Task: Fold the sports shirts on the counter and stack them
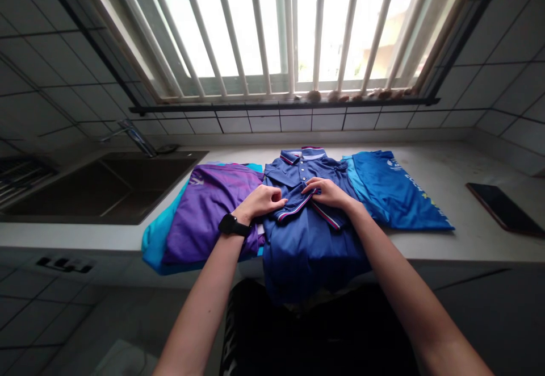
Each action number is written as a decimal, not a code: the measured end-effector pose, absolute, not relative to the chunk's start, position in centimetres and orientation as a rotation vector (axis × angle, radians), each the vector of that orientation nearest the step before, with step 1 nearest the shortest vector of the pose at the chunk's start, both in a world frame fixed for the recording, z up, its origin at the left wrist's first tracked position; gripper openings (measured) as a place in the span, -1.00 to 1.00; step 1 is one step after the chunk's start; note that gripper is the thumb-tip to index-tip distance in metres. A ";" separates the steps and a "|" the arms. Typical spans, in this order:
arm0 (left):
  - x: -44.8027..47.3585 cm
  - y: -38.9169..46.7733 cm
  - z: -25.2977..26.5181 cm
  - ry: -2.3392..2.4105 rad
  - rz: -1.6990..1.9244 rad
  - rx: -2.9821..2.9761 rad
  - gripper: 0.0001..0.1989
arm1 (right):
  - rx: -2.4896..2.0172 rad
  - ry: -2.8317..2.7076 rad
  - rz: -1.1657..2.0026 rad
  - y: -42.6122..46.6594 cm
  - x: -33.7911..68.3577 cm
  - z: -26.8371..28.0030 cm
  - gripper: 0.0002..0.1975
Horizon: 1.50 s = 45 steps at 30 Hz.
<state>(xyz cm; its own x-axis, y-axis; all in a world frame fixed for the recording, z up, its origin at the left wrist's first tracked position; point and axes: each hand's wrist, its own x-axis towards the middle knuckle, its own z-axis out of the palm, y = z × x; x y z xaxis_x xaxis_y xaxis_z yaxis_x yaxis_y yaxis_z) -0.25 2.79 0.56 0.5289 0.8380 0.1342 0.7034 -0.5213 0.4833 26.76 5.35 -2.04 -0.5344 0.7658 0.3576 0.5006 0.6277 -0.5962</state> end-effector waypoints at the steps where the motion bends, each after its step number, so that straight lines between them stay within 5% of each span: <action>1: -0.2 2.9 0.6 1.314 0.517 2.395 -0.63 | -1.035 -2.238 0.541 5.5 26.9 -2.0 -0.60; 8: -0.8 3.5 1.0 2.231 0.597 1.946 -0.66 | -1.238 -2.236 0.514 5.8 27.6 -2.3 -0.44; 13: -1.1 3.6 1.1 1.614 0.544 2.051 -0.76 | -1.328 -2.256 0.456 5.9 27.0 -3.0 -0.42; 16: -1.4 3.8 0.8 1.308 0.694 1.913 -0.64 | -1.338 -2.313 0.366 5.8 26.7 -3.1 -0.38; 19: -1.6 4.1 0.7 1.309 0.696 1.825 -0.50 | -1.417 -2.383 0.283 5.5 26.5 -3.1 -0.36; 25: -1.9 1.6 3.0 1.519 0.569 2.012 -0.58 | -1.514 -2.457 0.251 5.5 26.8 -3.0 -0.39; 32: -7.3 -9.3 2.9 2.075 -0.146 2.267 0.08 | -1.504 -2.463 0.240 7.0 27.5 -3.3 -0.42; 37: -10.8 -10.3 0.8 1.956 -0.135 2.427 -0.17 | -1.467 -2.431 0.205 8.3 27.6 -3.7 -0.44; 45: -11.7 -4.8 1.4 1.959 -0.040 2.375 -0.26 | -1.483 -2.408 0.157 7.4 27.4 -3.3 -0.48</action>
<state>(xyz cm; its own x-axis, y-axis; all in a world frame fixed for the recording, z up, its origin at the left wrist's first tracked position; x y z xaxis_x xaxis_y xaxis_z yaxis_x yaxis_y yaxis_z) -11.66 -4.84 1.43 0.1906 0.9798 -0.0601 0.9815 -0.1890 0.0319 27.35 7.44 -3.32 -0.4172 0.8860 0.2021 0.8522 0.4587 -0.2516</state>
